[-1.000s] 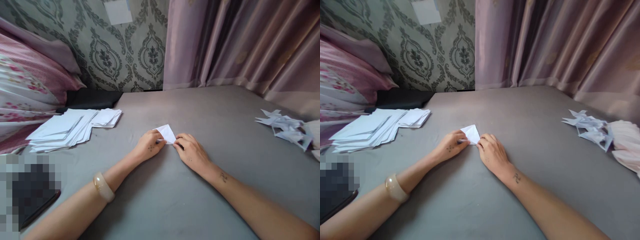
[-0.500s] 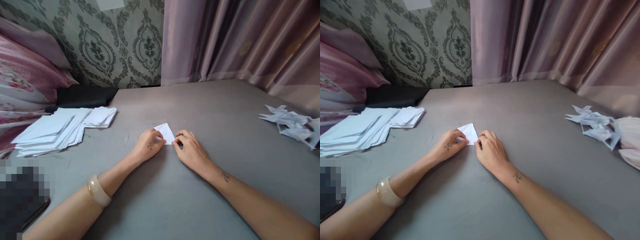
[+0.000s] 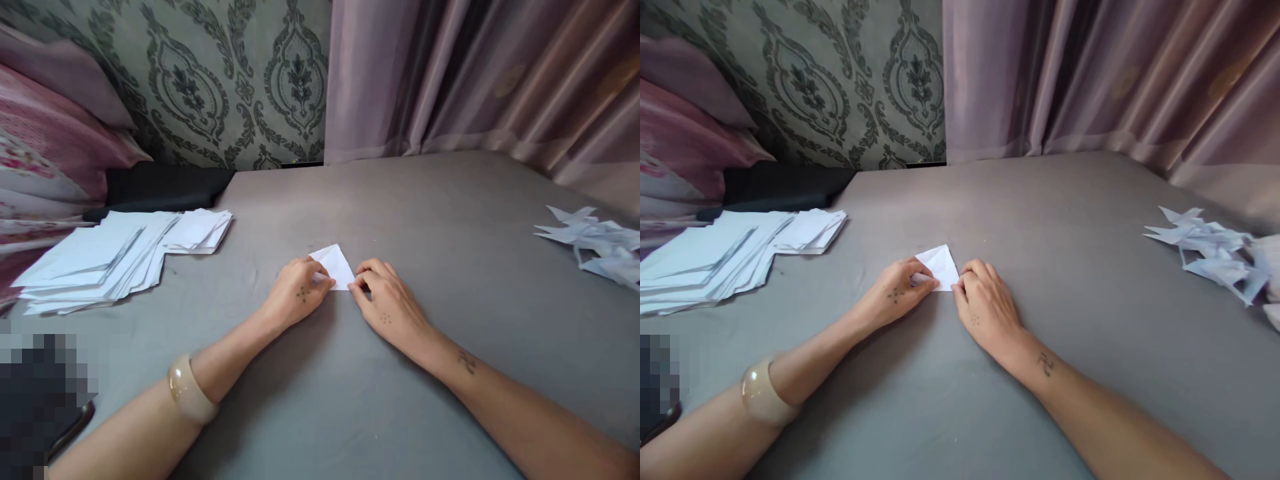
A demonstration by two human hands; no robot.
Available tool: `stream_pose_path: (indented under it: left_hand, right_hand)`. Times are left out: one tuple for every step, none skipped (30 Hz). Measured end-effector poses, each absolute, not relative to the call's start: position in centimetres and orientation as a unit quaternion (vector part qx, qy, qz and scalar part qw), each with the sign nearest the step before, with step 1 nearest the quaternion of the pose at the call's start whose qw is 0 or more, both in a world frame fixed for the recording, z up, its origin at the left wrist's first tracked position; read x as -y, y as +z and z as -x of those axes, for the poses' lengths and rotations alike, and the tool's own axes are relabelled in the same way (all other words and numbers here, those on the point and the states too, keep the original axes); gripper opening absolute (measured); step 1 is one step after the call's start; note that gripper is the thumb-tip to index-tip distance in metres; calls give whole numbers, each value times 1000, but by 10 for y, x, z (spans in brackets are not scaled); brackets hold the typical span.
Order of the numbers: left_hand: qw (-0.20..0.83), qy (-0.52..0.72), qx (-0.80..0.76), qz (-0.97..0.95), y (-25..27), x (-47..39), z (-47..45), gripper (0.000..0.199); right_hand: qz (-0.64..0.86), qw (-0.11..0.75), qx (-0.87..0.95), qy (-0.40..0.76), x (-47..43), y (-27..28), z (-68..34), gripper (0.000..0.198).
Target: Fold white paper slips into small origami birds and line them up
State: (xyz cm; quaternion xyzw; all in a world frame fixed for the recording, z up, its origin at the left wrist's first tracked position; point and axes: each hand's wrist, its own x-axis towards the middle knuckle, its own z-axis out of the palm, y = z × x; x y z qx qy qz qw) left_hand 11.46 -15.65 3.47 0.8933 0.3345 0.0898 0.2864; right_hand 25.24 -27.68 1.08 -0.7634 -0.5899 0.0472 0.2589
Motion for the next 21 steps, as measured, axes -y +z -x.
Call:
stream_pose_path:
  left_hand:
    - [285,90,-336,-893,35,156,-115,14]
    - [283,91,-337,-893,35,156,-115,14]
    - [281,91,-337,-894,35,156,-115,14]
    - [279,90,-335,-895,34,156,-115,14]
    - [278,89,-334,-896,34,155,-115,14]
    - [278,88,-333,-897,35,155,-115,15]
    - [278,87,-333,-897,35,155,-115,15]
    - [278,85,-333,-897,35,156,-115,15]
    - [278,83,-333,-897,36,156,-115,15]
    - [278,81,-334,-897,36,156,-116,16]
    - [277,81,-335,-897,37,156,-116,16]
    - [276,80,-336,-897,37,156,-116,16]
    - [275,80,-336,-897,38,156,-116,17]
    - [274,80,-335,-898,38,156,-116,17]
    - [273,79,-333,-899,38,155,-115,18]
    - [272,77,-329,-901,38,154,-115,19]
    - [271,74,-325,-903,37,153,-115,20]
    - [271,72,-320,-905,37,152,-114,21]
    - [270,71,-315,-907,36,151,-114,23]
    - [269,71,-312,-908,35,150,-114,24]
    - [268,71,-311,-909,34,150,-114,25]
  right_hand:
    - [764,259,590,48,277,11,-252,16]
    - [764,258,590,49,277,11,-253,16]
    - [764,258,589,50,277,10,-253,16]
    - [764,259,589,50,277,10,-253,16]
    - [765,259,587,50,277,10,-253,16]
    - [766,259,586,51,276,10,-253,17]
    - [766,259,585,51,276,10,-253,17]
    - [766,260,585,52,276,11,-253,17]
    - [766,260,586,52,276,11,-252,17]
    - [766,259,586,53,276,12,-252,17]
    - [766,257,586,55,276,13,-252,17]
    - [767,256,586,58,276,13,-252,17]
    - [768,254,584,62,276,14,-252,17]
    - [770,253,582,66,276,14,-252,17]
    - [771,254,580,72,275,14,-253,16]
    - [771,258,577,78,275,14,-255,14]
    - [771,264,573,86,275,13,-256,11]
    - [771,273,568,96,275,12,-259,7]
    - [769,282,563,109,275,11,-262,5]
    - [767,291,557,124,275,10,-265,6]
    - [766,299,552,139,275,10,-268,8]
